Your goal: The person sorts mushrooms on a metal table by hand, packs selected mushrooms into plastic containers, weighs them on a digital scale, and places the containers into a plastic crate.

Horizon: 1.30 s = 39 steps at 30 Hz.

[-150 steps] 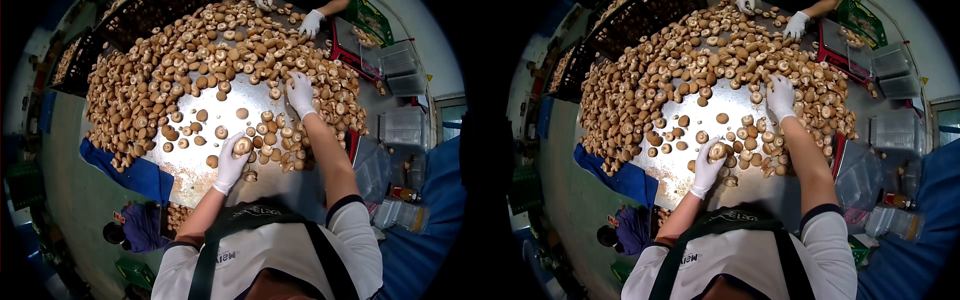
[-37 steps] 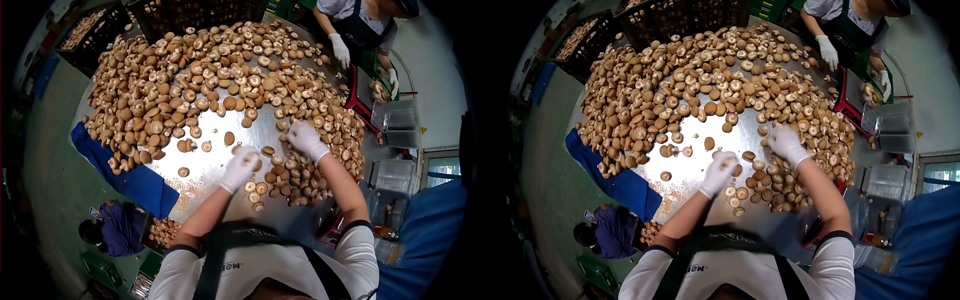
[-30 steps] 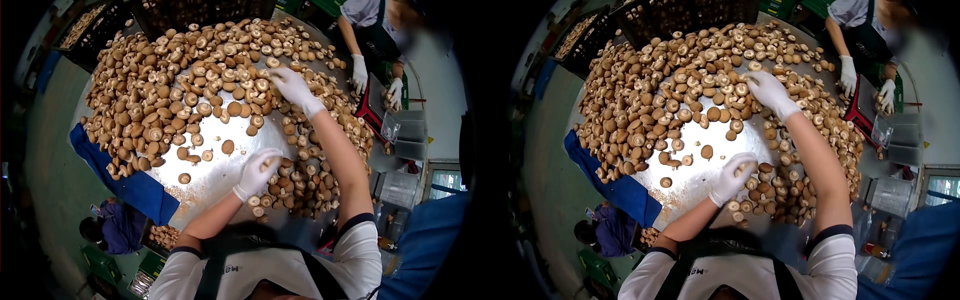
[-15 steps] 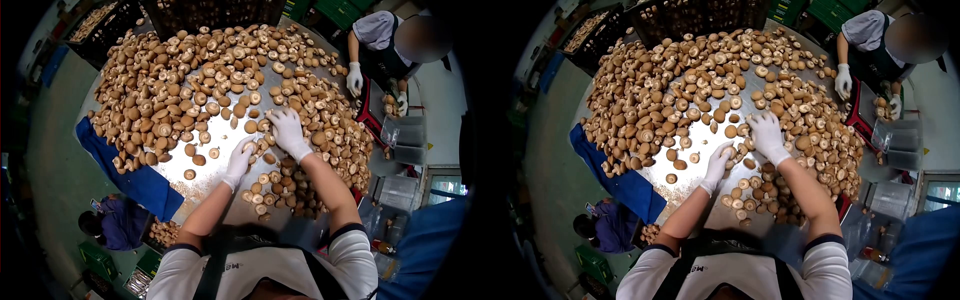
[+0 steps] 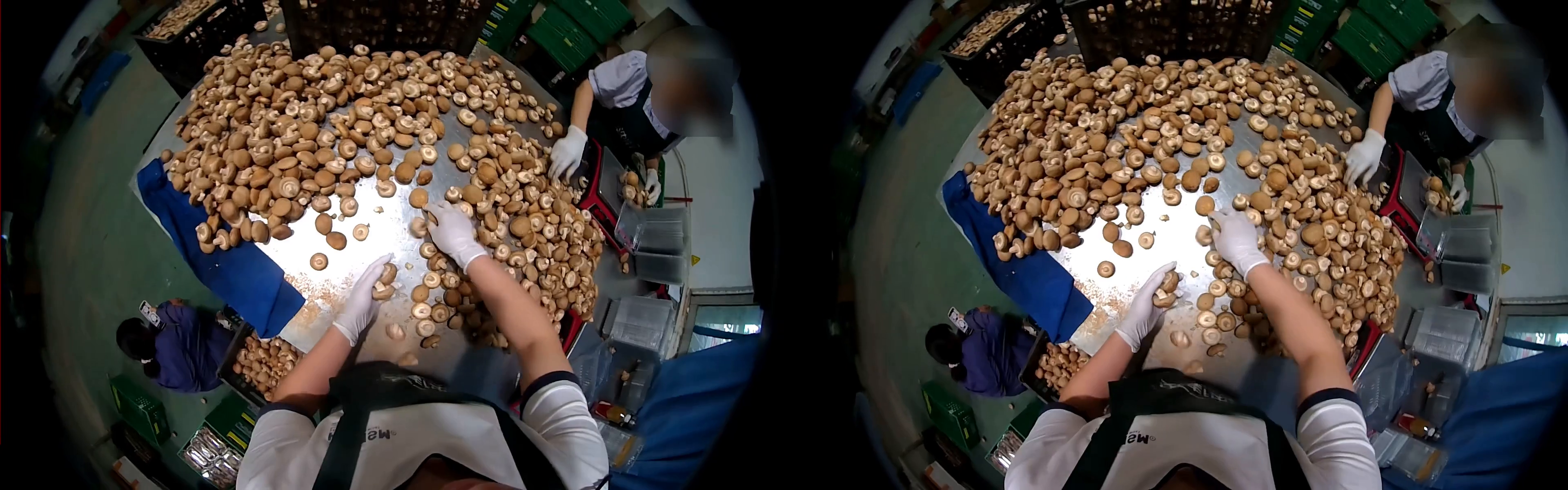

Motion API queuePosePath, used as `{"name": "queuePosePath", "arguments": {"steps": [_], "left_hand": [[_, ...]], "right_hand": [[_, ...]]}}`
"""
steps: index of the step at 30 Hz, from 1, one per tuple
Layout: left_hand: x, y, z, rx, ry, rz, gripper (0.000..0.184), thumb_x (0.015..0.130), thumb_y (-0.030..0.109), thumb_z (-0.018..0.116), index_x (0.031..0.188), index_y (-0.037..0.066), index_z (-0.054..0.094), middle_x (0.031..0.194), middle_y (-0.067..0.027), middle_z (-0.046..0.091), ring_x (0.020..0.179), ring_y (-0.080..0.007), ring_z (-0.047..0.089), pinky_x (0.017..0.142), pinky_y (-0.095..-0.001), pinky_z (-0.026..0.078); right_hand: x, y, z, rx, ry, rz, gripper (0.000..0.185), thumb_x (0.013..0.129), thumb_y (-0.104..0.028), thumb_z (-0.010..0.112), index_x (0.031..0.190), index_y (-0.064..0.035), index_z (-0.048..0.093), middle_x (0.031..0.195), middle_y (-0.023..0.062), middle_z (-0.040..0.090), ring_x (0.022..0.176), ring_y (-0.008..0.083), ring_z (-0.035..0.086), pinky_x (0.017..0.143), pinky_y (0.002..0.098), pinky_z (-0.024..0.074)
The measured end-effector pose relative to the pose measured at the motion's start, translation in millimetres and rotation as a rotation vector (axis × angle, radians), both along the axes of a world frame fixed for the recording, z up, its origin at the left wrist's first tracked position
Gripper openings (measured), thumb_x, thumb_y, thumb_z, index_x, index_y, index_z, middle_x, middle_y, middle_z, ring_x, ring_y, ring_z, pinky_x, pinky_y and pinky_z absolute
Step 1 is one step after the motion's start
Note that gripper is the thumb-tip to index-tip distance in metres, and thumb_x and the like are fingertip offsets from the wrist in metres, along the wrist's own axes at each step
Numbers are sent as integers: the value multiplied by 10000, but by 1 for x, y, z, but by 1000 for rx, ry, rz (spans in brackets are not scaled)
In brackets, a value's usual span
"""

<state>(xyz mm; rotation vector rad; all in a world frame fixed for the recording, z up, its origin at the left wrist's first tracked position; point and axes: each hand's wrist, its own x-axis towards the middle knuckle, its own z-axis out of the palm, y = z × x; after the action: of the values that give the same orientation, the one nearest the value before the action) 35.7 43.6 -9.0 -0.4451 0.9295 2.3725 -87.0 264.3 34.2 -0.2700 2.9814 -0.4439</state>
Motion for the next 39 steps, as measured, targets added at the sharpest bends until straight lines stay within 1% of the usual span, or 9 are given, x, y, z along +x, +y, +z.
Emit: {"name": "queuePosePath", "arguments": {"steps": [3, 9, 18, 23, 30, 32, 34, 38, 39], "left_hand": [[-9, -6, 16, 55, -86, -29, 430, 1025, 351, 472, 1383, 119, 525, 1312, -61, 516, 1035, -144, 570, 844, -304, 506], [-29, -12, 38, 141, -270, -1, 451, 1020, 444, 423, 1337, 147, 544, 1334, -52, 543, 1169, -223, 570, 944, -410, 502], [-46, -30, 11, 271, -77, 13, 452, 993, 297, 465, 1394, 88, 485, 1203, -72, 586, 1053, -214, 600, 898, -384, 512], [-41, -41, -5, 397, 7, -31, 563, 1014, 287, 478, 1523, 111, 314, 1182, -73, 576, 995, -167, 593, 868, -323, 507], [-35, -39, 17, 435, -221, -59, 366, 1040, 335, 411, 1154, 9, 533, 903, -98, 570, 722, -185, 535, 643, -305, 448], [-23, -48, -37, 807, 88, -213, 362, 1042, 339, 396, 1012, 18, 561, 887, -103, 567, 697, -183, 530, 625, -315, 447], [-19, -55, -11, 542, -100, -135, 330, 1041, 340, 409, 1001, 49, 560, 886, -104, 580, 730, -195, 548, 668, -313, 478], [-21, -51, -48, 896, 91, -199, 399, 1026, 378, 424, 1157, 24, 554, 1033, -147, 607, 959, -296, 608, 781, -394, 513], [-19, -55, -35, 682, -38, -183, 417, 1023, 382, 431, 1194, 19, 546, 1065, -153, 606, 1009, -316, 605, 804, -414, 514]], "right_hand": [[1, -15, 24, -302, -138, -226, 354, 882, -185, 612, 1218, -78, 644, 1168, 189, 643, 1097, 363, 589, 957, 421, 472], [44, -67, 62, -445, -143, 373, 454, 892, -347, 659, 1228, -45, 615, 1145, 162, 646, 1076, 315, 602, 961, 397, 462], [-90, -37, 0, -4, 155, 188, 389, 840, -169, 650, 1228, -156, 632, 1283, 70, 580, 1189, 310, 507, 990, 429, 413], [-43, -53, 13, -358, 205, 37, 354, 830, -160, 652, 1172, -71, 634, 1125, 143, 644, 1074, 337, 577, 931, 447, 447], [-20, -92, 54, -568, -626, 470, 509, 878, -111, 582, 1382, -84, 519, 1303, 182, 586, 1293, 291, 497, 1106, 370, 370], [-60, -111, 56, -457, -519, 414, 483, 882, -117, 573, 1362, -80, 531, 1309, 174, 584, 1250, 315, 526, 1090, 390, 389], [-90, -131, 29, -414, 76, 365, 465, 865, -136, 593, 1328, -107, 557, 1302, 151, 575, 1233, 340, 498, 1057, 418, 397], [-111, -126, -23, -144, 223, 309, 424, 766, -38, 601, 1178, -125, 652, 1257, 69, 616, 1154, 325, 532, 1001, 430, 417], [-111, -124, -25, -194, 200, 271, 382, 757, -39, 602, 1123, -118, 672, 1208, 74, 639, 1119, 324, 549, 979, 426, 434]]}}
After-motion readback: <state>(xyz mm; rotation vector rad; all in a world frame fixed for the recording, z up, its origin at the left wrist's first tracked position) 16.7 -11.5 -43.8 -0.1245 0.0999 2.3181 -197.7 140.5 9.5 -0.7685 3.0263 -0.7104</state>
